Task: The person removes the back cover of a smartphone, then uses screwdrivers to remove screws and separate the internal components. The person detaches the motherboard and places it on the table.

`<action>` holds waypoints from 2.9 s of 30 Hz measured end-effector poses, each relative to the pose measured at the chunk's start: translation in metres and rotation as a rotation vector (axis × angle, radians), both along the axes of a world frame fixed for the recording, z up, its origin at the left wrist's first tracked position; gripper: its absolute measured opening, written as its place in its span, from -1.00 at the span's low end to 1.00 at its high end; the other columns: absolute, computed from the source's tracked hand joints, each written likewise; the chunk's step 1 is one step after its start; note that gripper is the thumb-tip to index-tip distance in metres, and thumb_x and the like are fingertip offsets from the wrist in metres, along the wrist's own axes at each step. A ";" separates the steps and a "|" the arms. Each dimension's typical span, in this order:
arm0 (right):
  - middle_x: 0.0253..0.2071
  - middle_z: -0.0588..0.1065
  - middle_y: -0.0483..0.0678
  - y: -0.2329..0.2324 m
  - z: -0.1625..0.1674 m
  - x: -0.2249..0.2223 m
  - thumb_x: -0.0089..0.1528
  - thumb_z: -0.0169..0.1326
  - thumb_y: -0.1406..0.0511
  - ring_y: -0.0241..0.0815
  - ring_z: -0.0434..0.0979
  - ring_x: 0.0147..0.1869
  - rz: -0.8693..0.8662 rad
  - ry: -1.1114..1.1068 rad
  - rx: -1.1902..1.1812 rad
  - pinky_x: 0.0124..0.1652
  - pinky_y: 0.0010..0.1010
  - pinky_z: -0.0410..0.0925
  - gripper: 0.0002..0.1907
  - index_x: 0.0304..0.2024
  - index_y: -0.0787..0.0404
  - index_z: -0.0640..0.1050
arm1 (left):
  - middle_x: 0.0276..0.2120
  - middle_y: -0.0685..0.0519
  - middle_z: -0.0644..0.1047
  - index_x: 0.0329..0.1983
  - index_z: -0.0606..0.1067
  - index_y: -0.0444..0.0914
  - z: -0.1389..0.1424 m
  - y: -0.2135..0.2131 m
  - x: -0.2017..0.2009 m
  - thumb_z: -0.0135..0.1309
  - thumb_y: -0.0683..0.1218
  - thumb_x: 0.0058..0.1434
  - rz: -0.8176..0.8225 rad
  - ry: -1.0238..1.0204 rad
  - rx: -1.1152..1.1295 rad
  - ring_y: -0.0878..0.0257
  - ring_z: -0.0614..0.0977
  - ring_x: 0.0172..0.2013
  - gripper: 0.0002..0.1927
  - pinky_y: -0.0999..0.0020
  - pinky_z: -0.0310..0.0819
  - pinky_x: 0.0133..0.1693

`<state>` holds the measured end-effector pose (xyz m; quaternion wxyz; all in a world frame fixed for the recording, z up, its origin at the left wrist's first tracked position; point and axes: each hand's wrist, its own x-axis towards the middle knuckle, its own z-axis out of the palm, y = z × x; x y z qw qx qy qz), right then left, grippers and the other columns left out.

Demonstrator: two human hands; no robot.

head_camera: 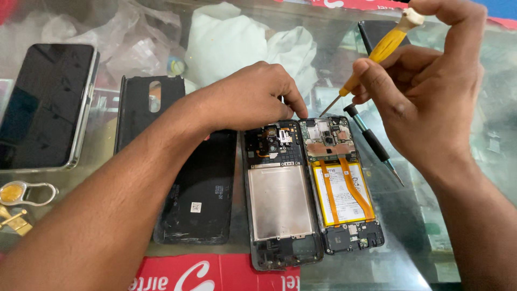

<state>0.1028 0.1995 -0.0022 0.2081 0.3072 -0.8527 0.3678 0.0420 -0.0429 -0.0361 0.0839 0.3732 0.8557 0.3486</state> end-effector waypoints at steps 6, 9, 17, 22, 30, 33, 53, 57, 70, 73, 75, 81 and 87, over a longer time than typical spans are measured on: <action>-0.23 0.57 0.21 0.003 -0.001 -0.001 0.56 0.05 0.59 -0.08 0.74 -0.14 0.008 0.007 0.002 -0.16 -0.45 0.61 -0.51 0.22 0.25 0.01 | -0.27 0.01 0.72 -0.17 0.71 -0.11 -0.001 0.001 -0.001 0.13 -0.18 0.07 0.004 -0.011 0.002 0.19 0.75 -0.25 -0.72 0.29 0.59 -0.14; -0.24 0.57 0.21 0.004 0.000 -0.001 0.54 0.03 0.59 -0.08 0.74 -0.12 0.015 0.044 0.049 -0.14 -0.46 0.62 -0.52 0.22 0.26 0.01 | -0.27 0.00 0.72 -0.17 0.71 -0.12 -0.002 -0.001 -0.001 0.13 -0.17 0.06 -0.007 -0.009 0.006 0.19 0.75 -0.25 -0.72 0.29 0.60 -0.14; -0.26 0.57 0.18 0.006 0.003 0.000 0.53 0.11 0.57 -0.07 0.75 -0.13 -0.050 0.023 0.013 -0.20 -0.48 0.58 -0.48 0.22 0.27 0.02 | -0.30 -0.03 0.71 -0.16 0.71 -0.14 -0.001 0.000 -0.001 0.11 -0.18 0.04 -0.015 -0.005 0.004 0.15 0.75 -0.28 -0.69 0.27 0.59 -0.14; -0.24 0.52 0.14 0.011 0.003 -0.002 0.51 0.14 0.58 -0.10 0.73 -0.19 -0.077 0.043 0.016 -0.27 -0.49 0.55 -0.46 0.22 0.29 0.03 | -0.30 -0.02 0.71 -0.16 0.71 -0.14 -0.001 -0.001 -0.002 0.11 -0.18 0.03 -0.022 -0.008 0.012 0.15 0.75 -0.28 -0.69 0.27 0.59 -0.14; -0.03 0.45 0.14 0.021 0.004 -0.009 0.47 0.24 0.61 -0.10 0.71 -0.23 -0.124 0.148 0.072 -0.33 -0.49 0.50 -0.42 0.18 0.34 0.07 | -0.30 -0.01 0.71 -0.17 0.71 -0.15 0.002 -0.001 -0.001 0.11 -0.17 0.05 -0.030 0.004 0.018 0.15 0.74 -0.27 -0.71 0.27 0.58 -0.14; -0.18 0.48 0.10 0.022 0.005 -0.013 0.43 0.29 0.57 -0.11 0.70 -0.29 -0.197 0.152 0.101 -0.39 -0.49 0.46 -0.40 0.16 0.32 0.08 | -0.31 0.00 0.71 -0.17 0.71 -0.14 0.003 0.000 0.001 0.11 -0.16 0.06 -0.010 -0.020 0.010 0.17 0.74 -0.29 -0.71 0.27 0.59 -0.16; -0.46 0.53 0.07 0.014 0.008 -0.016 0.37 0.29 0.50 -0.15 0.66 -0.39 -0.256 0.098 0.140 -0.40 -0.45 0.38 -0.40 0.14 0.28 0.09 | -0.41 0.00 0.71 -0.21 0.71 -0.17 0.009 0.001 0.006 0.20 -0.04 0.10 0.035 -0.028 0.009 0.21 0.74 -0.41 -0.78 0.29 0.58 -0.27; -0.42 0.56 0.08 0.008 0.018 -0.010 0.37 0.35 0.44 -0.15 0.67 -0.35 -0.276 0.085 0.209 -0.39 -0.45 0.41 -0.37 0.15 0.30 0.12 | -0.46 0.00 0.69 -0.27 0.71 -0.17 0.009 0.005 0.010 0.27 -0.01 0.06 0.102 -0.004 -0.001 0.19 0.72 -0.46 -0.79 0.29 0.57 -0.30; -0.25 0.61 0.08 0.014 0.049 -0.002 0.20 0.25 0.48 -0.14 0.69 -0.12 -0.087 -0.081 0.303 -0.19 -0.40 0.50 -0.66 -0.05 0.39 0.40 | -0.47 0.01 0.69 -0.35 0.73 -0.15 0.007 0.010 0.012 0.30 -0.06 -0.03 0.149 0.039 0.041 0.19 0.73 -0.46 -0.83 0.30 0.58 -0.29; -0.22 0.59 0.02 0.015 0.049 -0.005 0.16 0.15 0.46 -0.18 0.66 -0.04 -0.010 -0.256 0.141 -0.06 -0.44 0.53 -0.77 -0.18 0.35 0.41 | -0.47 0.01 0.69 -0.36 0.73 -0.14 0.006 0.010 0.012 0.30 -0.05 -0.04 0.156 0.028 0.039 0.19 0.73 -0.46 -0.83 0.30 0.58 -0.29; -0.26 0.60 0.10 0.014 0.048 -0.002 0.21 0.28 0.40 -0.14 0.67 -0.12 -0.116 -0.087 0.304 -0.13 -0.39 0.52 -0.76 -0.21 0.39 0.48 | -0.47 0.01 0.69 -0.36 0.73 -0.14 0.006 0.010 0.011 0.30 -0.05 -0.04 0.155 0.030 0.039 0.19 0.73 -0.46 -0.83 0.30 0.58 -0.29; -0.25 0.65 0.03 0.009 0.054 0.001 0.25 0.28 0.25 -0.20 0.69 -0.23 -0.371 -0.179 0.538 -0.24 -0.38 0.49 -0.71 -0.05 0.28 0.62 | -0.46 0.02 0.69 -0.37 0.73 -0.13 0.007 0.009 0.011 0.31 -0.05 -0.05 0.171 0.057 0.015 0.16 0.72 -0.44 -0.84 0.27 0.57 -0.29; -0.29 0.70 -0.14 -0.006 0.088 -0.025 0.15 0.27 0.18 -0.27 0.72 -0.33 -0.218 -0.285 1.035 -0.29 -0.41 0.52 -0.62 0.03 -0.02 0.70 | -0.46 0.01 0.69 -0.38 0.73 -0.13 0.011 0.006 0.015 0.31 -0.04 -0.06 0.203 0.046 0.003 0.14 0.72 -0.43 -0.83 0.25 0.57 -0.27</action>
